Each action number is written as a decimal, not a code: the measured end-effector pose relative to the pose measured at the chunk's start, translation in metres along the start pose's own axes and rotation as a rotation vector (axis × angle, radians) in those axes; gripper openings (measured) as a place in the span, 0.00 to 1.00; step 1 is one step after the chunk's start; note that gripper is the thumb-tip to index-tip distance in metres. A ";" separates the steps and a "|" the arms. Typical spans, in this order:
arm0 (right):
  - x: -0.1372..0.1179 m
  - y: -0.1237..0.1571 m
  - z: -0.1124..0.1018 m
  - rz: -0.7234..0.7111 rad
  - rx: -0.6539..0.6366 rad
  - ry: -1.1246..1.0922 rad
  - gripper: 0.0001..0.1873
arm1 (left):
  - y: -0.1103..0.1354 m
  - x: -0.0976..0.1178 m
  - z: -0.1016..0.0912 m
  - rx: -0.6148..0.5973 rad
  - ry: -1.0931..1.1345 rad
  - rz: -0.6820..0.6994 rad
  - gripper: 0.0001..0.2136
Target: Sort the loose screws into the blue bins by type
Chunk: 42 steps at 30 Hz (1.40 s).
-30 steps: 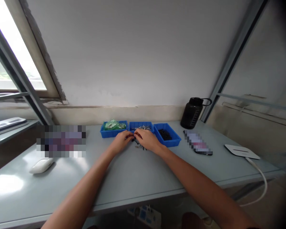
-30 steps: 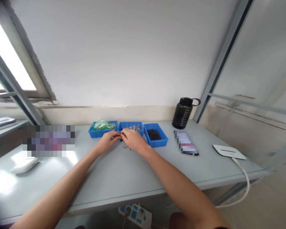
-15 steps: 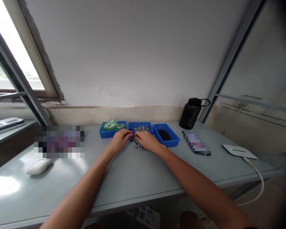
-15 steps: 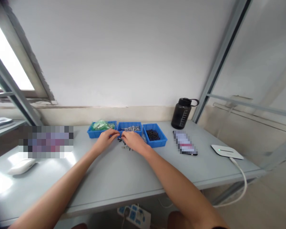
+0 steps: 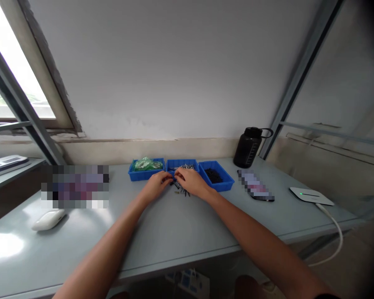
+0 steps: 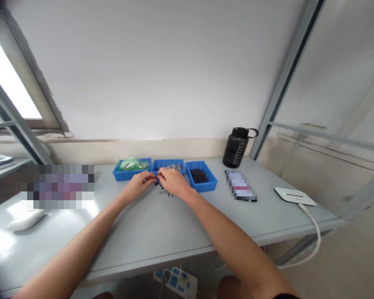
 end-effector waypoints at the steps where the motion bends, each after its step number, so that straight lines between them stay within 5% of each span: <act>1: -0.001 0.000 0.000 -0.005 -0.001 -0.003 0.06 | 0.000 0.000 0.001 -0.007 -0.001 0.001 0.08; 17: -0.004 0.002 -0.001 -0.007 0.003 -0.013 0.06 | 0.000 0.002 0.000 -0.019 -0.004 -0.004 0.09; 27: 0.003 0.001 -0.001 0.055 -0.012 0.026 0.07 | 0.000 0.008 -0.009 0.105 0.008 -0.005 0.09; 42: -0.003 0.004 0.002 0.036 -0.127 0.067 0.10 | 0.000 0.015 -0.008 0.105 0.055 0.006 0.10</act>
Point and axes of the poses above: each hand's wrist, its own y-axis away from the middle knuckle, its own z-axis out of the palm, x = y × z, the point moved 2 cm from there along -y, towards the middle knuckle, and after that the axes turned 1 degree about x, right-handed, at the moved point
